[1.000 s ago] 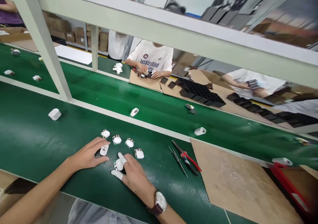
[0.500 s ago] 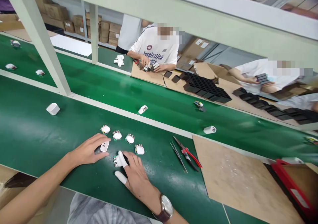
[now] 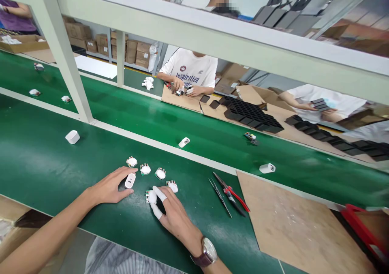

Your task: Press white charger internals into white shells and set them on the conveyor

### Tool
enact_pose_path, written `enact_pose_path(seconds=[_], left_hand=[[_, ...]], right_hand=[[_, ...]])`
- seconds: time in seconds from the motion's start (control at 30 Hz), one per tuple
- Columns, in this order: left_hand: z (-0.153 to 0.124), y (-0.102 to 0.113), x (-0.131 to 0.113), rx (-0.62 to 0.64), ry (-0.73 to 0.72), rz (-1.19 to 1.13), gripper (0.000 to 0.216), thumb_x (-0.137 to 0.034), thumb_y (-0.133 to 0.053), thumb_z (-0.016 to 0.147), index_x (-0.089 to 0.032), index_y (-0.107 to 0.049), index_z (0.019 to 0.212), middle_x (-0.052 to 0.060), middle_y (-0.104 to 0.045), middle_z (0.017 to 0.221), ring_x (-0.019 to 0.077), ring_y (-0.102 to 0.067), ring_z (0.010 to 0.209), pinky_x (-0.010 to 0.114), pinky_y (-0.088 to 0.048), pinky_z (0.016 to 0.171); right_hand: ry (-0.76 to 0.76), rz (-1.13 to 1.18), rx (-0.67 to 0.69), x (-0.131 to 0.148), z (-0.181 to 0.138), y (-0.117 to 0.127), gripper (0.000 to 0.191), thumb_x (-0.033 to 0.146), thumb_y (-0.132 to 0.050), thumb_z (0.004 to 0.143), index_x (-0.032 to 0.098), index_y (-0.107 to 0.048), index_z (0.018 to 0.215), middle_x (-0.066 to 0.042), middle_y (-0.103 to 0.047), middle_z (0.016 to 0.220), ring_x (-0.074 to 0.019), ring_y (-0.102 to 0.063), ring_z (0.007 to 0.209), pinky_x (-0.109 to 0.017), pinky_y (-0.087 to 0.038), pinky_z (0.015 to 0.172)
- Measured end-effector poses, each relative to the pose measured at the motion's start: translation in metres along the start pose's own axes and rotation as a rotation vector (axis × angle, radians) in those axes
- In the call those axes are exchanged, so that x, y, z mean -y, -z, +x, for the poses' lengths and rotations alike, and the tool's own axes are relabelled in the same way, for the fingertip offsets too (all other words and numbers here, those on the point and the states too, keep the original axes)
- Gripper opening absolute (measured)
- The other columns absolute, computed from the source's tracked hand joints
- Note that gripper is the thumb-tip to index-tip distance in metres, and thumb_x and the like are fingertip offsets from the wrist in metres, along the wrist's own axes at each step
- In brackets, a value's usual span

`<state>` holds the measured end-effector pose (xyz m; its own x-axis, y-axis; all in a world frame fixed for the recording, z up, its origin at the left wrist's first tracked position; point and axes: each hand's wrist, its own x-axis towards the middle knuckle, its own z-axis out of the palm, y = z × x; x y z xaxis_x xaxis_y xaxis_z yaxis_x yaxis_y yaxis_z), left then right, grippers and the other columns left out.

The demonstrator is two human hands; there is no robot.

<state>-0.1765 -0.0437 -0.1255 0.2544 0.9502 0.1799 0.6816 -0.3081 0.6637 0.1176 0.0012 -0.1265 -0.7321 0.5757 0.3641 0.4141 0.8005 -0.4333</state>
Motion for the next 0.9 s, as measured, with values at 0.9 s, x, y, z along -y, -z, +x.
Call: enact_pose_path(seconds=[0.9], left_hand=[[-0.001, -0.015, 0.005, -0.006, -0.093, -0.051, 0.084, -0.021, -0.071, 0.095, -0.033, -0.025, 0.164, 0.01, -0.061, 0.14, 0.0283, -0.061, 0.126, 0.046, -0.054, 0.109]], right_hand=[[0.12, -0.28, 0.189, 0.039, 0.056, 0.006, 0.044, 0.009, -0.053, 0.096, 0.01, -0.055, 0.14, -0.022, -0.065, 0.124, -0.0367, -0.06, 0.111, -0.05, -0.062, 0.083]])
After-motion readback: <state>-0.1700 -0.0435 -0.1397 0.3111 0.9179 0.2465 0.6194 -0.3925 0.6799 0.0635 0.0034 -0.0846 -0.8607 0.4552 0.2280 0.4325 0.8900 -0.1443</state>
